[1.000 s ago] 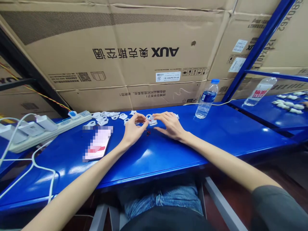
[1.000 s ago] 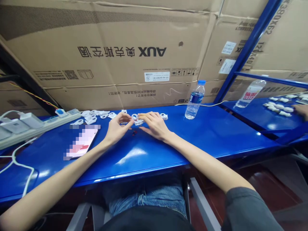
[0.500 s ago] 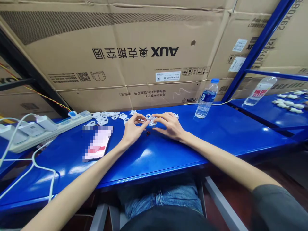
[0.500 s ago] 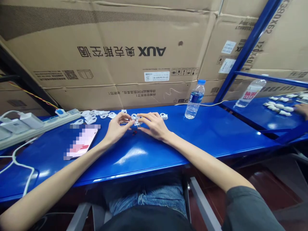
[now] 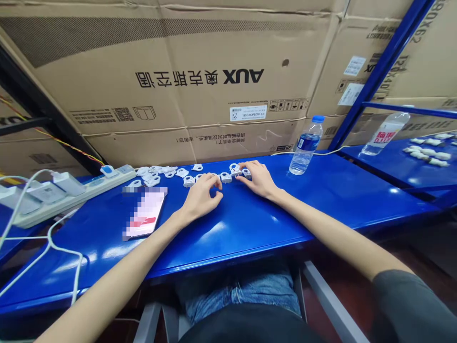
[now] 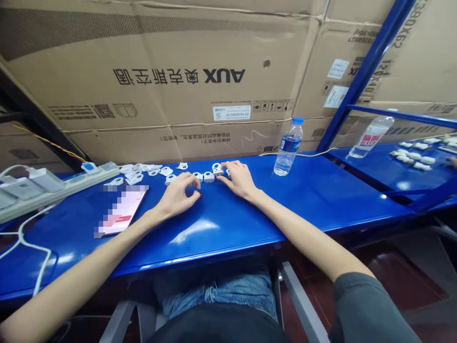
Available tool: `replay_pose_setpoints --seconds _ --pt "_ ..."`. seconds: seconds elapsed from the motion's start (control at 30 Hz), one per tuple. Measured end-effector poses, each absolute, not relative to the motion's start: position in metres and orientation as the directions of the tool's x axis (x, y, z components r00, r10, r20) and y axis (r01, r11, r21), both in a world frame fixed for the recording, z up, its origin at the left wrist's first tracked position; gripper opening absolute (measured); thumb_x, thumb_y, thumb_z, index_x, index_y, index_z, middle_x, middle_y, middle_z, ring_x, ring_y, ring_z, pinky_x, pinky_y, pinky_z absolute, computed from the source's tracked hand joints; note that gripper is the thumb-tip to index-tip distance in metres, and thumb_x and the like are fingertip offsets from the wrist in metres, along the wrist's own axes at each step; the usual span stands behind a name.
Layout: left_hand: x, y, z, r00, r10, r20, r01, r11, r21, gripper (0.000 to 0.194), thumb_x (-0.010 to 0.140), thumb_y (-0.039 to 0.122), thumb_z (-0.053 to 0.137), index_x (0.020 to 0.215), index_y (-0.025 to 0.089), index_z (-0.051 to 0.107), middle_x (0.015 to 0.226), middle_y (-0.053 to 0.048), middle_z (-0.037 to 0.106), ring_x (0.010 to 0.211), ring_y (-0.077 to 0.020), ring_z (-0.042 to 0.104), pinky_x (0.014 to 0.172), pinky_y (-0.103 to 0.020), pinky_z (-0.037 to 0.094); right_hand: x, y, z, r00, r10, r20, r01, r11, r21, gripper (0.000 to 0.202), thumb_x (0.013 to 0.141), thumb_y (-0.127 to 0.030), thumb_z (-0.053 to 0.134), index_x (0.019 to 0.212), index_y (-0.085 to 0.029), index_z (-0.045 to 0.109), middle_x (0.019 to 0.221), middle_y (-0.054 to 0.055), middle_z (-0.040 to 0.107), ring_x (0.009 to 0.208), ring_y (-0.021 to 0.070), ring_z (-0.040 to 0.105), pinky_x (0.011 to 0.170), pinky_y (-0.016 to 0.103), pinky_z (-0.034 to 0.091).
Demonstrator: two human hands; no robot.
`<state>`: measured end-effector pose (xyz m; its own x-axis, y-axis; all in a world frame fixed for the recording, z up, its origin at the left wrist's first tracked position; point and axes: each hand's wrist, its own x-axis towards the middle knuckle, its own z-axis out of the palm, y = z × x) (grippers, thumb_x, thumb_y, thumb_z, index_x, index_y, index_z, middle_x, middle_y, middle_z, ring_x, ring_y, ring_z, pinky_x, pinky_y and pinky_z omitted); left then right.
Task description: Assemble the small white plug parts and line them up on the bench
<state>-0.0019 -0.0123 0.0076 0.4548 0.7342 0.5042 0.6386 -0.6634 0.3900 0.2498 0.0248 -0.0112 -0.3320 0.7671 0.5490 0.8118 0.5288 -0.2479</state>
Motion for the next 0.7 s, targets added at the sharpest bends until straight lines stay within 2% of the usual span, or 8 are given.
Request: replay_pose_setpoints --seconds 0.13,0.33,0.7 --pt "-0.005 -0.011 0.004 0.486 0.757 0.437 0.699 -0.637 0.326 0.009 0.077 0.017 0.059 0.084 0.023 0.059 0.1 -0.007 0.063 0.096 -0.0266 0.061 0.083 -0.042 0.053 0.256 0.033 -0.02 -0.319 0.808 0.495 0.83 0.491 -0.266 0.03 0.098 -0.043 0.066 0.119 -0.022 0.064 0.125 0.011 0.072 0.12 0.0326 0.061 0.097 0.047 0.048" --pt "-0.007 -0.009 0.0 0.537 0.753 0.379 0.701 -0.649 0.296 0.012 0.077 0.016 0.058 0.086 0.024 0.061 0.098 -0.007 0.063 0.098 -0.0284 0.062 0.085 -0.043 0.053 0.255 0.033 -0.024 -0.333 0.822 0.462 0.83 0.488 -0.269 0.024 0.098 -0.04 0.067 0.114 -0.022 0.064 0.124 0.011 0.072 0.123 0.0325 0.061 0.103 0.05 0.046" --pt "-0.006 -0.012 0.002 0.549 0.745 0.379 0.686 -0.66 0.305 0.006 0.08 0.019 0.061 0.082 0.024 0.064 0.096 -0.006 0.066 0.096 -0.0284 0.062 0.081 -0.042 0.052 0.255 0.033 -0.025 -0.346 0.829 0.44 0.833 0.487 -0.262 0.026 0.098 -0.041 0.066 0.114 -0.021 0.064 0.128 0.012 0.07 0.126 0.0331 0.058 0.104 0.05 0.047"
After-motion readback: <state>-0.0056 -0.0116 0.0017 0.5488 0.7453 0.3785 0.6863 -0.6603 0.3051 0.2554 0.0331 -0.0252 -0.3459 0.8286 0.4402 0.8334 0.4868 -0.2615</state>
